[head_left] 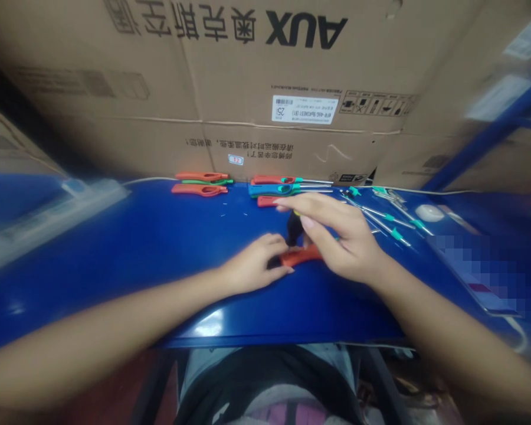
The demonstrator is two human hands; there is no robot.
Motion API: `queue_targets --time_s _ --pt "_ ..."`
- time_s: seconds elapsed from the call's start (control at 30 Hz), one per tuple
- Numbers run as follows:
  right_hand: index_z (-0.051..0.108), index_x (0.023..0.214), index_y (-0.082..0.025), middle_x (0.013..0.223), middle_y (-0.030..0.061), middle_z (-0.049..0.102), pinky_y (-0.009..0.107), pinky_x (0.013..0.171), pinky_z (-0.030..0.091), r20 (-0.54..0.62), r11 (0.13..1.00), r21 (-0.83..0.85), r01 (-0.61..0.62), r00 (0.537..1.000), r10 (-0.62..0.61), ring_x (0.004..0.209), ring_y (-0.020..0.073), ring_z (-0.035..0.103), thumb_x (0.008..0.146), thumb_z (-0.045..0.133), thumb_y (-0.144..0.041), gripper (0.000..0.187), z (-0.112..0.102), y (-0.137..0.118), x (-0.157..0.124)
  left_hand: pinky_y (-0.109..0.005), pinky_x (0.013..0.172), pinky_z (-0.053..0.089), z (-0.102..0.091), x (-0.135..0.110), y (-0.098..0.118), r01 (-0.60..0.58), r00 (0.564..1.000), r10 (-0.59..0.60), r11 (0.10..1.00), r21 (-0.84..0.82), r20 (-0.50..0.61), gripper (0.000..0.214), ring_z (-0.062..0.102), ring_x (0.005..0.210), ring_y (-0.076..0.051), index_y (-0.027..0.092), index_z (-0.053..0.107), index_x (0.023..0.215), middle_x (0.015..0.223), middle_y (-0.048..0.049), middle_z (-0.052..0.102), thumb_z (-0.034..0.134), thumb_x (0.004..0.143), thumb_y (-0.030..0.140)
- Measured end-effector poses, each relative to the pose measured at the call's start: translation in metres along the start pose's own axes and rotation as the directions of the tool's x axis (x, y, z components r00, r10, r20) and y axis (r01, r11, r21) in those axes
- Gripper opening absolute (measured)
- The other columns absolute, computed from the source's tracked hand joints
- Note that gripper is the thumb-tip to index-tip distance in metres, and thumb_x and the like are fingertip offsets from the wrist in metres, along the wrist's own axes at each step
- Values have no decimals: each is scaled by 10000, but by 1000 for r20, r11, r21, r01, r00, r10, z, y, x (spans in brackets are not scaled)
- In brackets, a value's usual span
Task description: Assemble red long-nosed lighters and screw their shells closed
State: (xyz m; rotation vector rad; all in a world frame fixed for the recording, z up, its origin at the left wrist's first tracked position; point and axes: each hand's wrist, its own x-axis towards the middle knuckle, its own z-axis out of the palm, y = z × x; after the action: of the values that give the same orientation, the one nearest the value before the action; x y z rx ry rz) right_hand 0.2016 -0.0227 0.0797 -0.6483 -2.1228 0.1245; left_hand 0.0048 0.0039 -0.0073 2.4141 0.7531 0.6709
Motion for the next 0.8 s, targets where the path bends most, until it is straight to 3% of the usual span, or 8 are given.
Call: queue_targets --time_s 0.13,0.2,0.27,0.37,0.43,0.57,0.73,0.8 --pt "747 1081 -189 927 58 740 285 758 556 -62 998 -46 -32 998 29 751 143 667 958 614 -217 184 0 2 0 -433 1023 494 0 0 1 -6 1000 6 1000 -9 6 334 606 1139 -273 188 669 1234 1186 -102 654 686 918 293" --pt "757 1062 -192 920 57 739 270 703 547 -105 991 -120 -58 993 46 699 134 649 930 677 -258 168 1 3 0 -434 1039 484 0 0 1 -6 1000 6 1000 -13 11 361 598 1154 -268 193 654 1271 1210 -102 649 681 921 279" --pt "745 1122 -196 1051 86 743 278 754 558 -98 989 -132 -64 994 51 809 154 688 954 637 -249 207 1 3 0 -430 1030 487 -1 1 2 -6 1000 6 1000 -8 14 387 604 1124 -258 198 642 1301 1181 -96 654 680 922 268" --pt "720 1187 -200 1134 96 737 307 857 565 -34 1000 -13 -26 999 26 979 181 702 997 519 -188 277 0 3 1 -421 1001 500 -2 1 2 -14 1000 14 1000 6 7 378 618 1074 -252 192 656 1286 1119 -88 663 686 917 272" --pt "741 1127 -209 1021 72 752 299 817 572 -38 1000 23 -4 999 5 887 168 706 985 547 -192 241 0 3 1 -423 1006 497 -2 0 2 -21 1000 21 1000 4 4 355 619 1095 -259 184 666 1257 1148 -96 665 688 915 275" --pt "771 1025 -218 870 39 722 272 710 566 -108 997 -79 8 994 -16 697 137 652 912 709 -284 145 -1 6 0 -438 1011 492 -1 1 1 -7 1000 7 1000 -9 1 324 618 1119 -269 184 672 1214 1199 -100 673 702 901 257" --pt "638 1328 -190 1188 111 713 344 939 549 61 999 15 31 998 -32 1076 193 677 1034 437 -208 356 -3 7 -1 -411 977 504 -1 1 2 -13 1000 13 1000 12 5 337 623 1055 -252 178 674 1232 1100 -88 676 700 906 261" --pt "653 1288 -182 1108 98 734 325 896 559 74 998 61 18 997 -22 999 178 693 1027 441 -184 337 -3 7 0 -403 972 505 -1 1 3 -20 1000 20 1000 13 3 327 622 1046 -248 167 681 1218 1094 -89 674 701 906 263"
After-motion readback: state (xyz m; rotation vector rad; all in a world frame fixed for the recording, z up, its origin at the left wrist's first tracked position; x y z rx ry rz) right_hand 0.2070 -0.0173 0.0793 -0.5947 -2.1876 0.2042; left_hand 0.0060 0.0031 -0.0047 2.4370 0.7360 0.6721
